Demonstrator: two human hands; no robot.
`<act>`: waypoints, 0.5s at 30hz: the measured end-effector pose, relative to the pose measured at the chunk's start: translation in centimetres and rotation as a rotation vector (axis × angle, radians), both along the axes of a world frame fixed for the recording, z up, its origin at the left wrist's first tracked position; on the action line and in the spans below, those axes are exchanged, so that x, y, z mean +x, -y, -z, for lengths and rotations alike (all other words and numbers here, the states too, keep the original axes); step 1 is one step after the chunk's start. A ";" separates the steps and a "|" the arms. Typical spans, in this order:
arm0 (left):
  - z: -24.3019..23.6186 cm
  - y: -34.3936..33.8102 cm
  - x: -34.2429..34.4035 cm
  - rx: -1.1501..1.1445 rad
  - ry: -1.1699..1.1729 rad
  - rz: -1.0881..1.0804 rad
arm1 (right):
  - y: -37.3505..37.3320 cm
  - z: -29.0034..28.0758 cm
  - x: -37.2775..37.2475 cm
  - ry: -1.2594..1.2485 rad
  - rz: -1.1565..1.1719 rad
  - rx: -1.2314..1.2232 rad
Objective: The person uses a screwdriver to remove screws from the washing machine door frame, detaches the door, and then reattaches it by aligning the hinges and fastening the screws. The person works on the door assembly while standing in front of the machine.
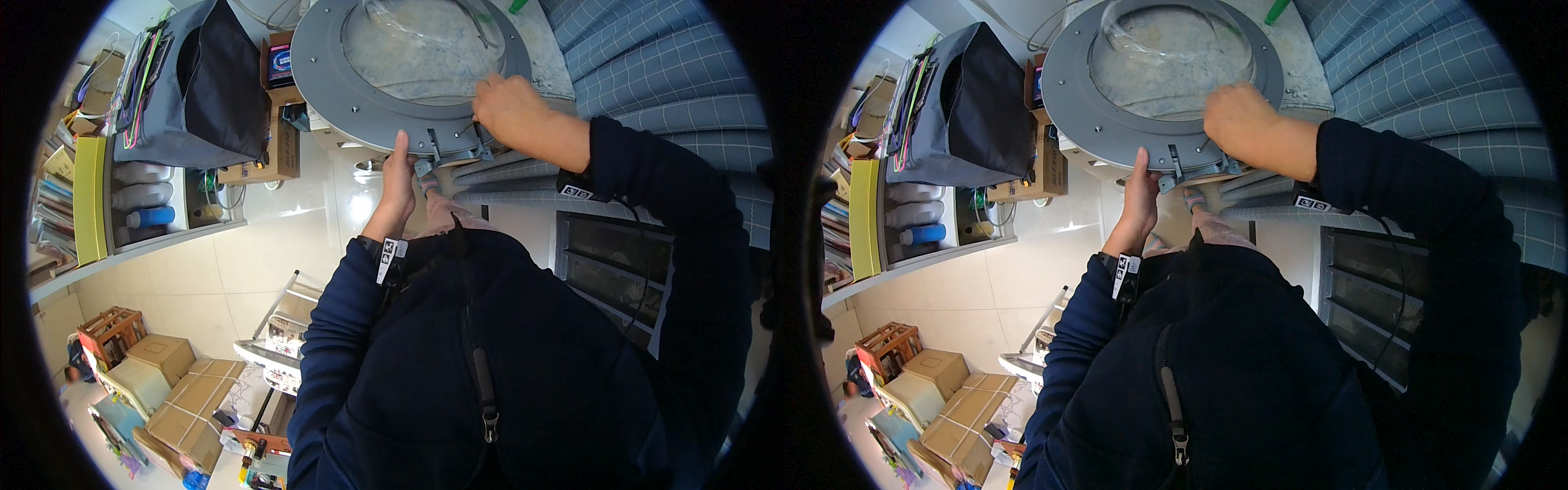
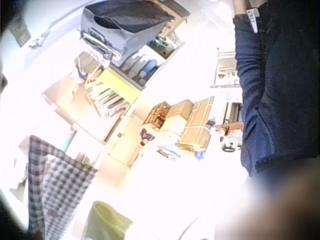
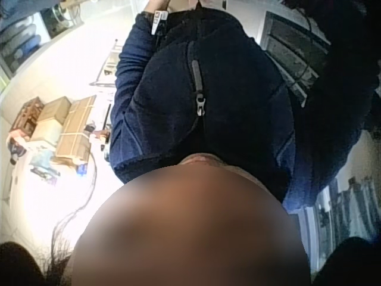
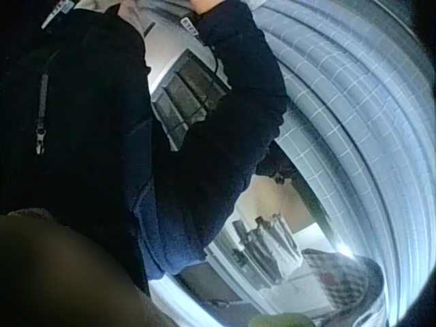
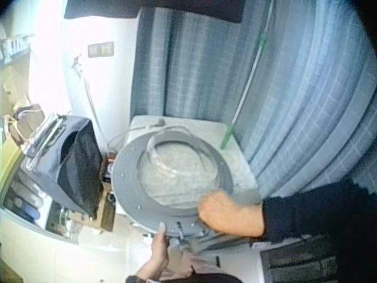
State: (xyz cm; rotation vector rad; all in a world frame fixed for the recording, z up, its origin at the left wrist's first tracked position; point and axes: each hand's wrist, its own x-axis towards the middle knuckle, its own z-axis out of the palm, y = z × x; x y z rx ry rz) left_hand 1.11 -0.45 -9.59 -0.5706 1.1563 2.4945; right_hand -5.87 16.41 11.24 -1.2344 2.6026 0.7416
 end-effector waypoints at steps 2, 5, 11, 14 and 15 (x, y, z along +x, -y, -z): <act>-0.3 0.1 0.0 0.010 0.004 0.024 | -0.1 0.0 0.2 0.003 0.037 -0.062; -0.9 0.1 0.2 0.012 0.017 0.016 | -0.5 -0.4 0.0 0.047 0.050 -0.183; -1.5 -0.4 0.0 -0.027 0.018 -0.086 | -0.9 -0.1 -0.5 0.018 -0.128 -0.160; -1.9 0.0 0.2 0.000 0.005 -0.015 | -0.7 -0.2 -0.4 0.025 -0.116 -0.162; -2.1 0.1 0.3 0.019 -0.002 0.010 | -0.8 -0.4 -0.3 0.039 -0.087 -0.163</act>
